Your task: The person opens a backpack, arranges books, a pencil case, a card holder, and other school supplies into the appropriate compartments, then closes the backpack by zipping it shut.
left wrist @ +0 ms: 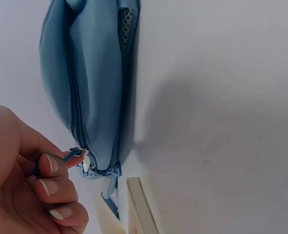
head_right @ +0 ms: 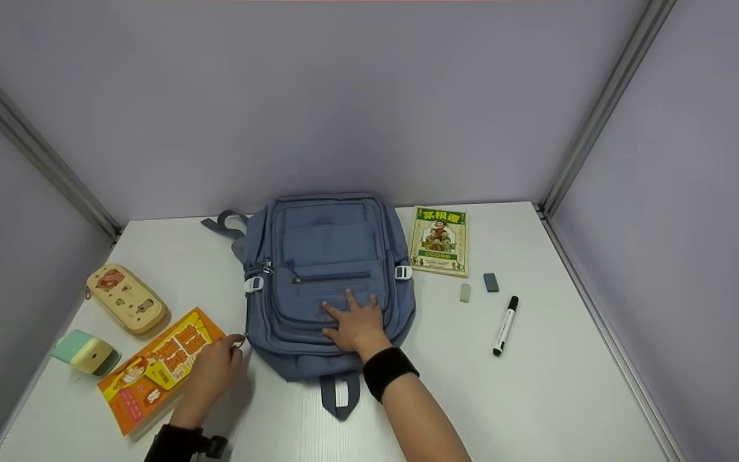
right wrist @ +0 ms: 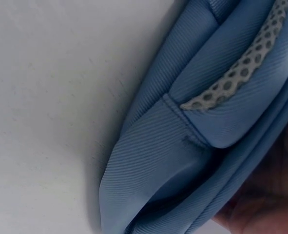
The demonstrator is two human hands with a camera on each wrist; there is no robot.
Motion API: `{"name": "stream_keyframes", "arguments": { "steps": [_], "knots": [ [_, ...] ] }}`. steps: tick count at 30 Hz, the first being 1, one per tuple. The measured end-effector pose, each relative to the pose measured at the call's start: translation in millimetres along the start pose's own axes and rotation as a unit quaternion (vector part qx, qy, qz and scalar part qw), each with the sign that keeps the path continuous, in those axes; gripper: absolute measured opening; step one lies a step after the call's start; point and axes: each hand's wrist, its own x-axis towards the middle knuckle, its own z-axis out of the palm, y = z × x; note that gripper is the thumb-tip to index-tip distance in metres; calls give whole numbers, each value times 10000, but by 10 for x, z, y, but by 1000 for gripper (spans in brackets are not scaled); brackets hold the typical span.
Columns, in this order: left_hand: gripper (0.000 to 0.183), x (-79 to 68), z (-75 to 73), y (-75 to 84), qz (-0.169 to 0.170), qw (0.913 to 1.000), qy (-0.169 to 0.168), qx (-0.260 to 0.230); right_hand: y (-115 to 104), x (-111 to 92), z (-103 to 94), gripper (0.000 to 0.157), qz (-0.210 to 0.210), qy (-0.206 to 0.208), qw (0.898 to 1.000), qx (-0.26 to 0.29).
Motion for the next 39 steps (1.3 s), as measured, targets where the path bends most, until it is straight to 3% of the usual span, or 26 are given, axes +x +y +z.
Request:
{"name": "stream_keyframes", "arguments": {
  "steps": [10,14,19,28,33,36,39],
  "knots": [
    [13,-77,-80,116,381,9991,-129,128,-15,-19,-1,58,-16,14,9998,200],
    [13,-99,-23,200,619,9980,-93,81,-22,-6,7,58,-50,65,9999,151],
    [24,-129,77,332,568,9979,-271,-163,-19,1,30,57,-93,191,9998,50],
    [23,-252,157,515,820,9965,-150,-27,25,-55,179,56,-100,707,9974,-120],
    [19,-281,150,523,772,9969,-157,65,26,-108,223,54,-161,1154,9930,211],
    [17,-274,117,497,446,9990,-28,24,-83,-178,176,45,-397,1967,9770,725],
    [16,-259,62,472,70,9999,114,-91,-313,-303,84,19,-852,2947,9398,1507]
  ]
}}
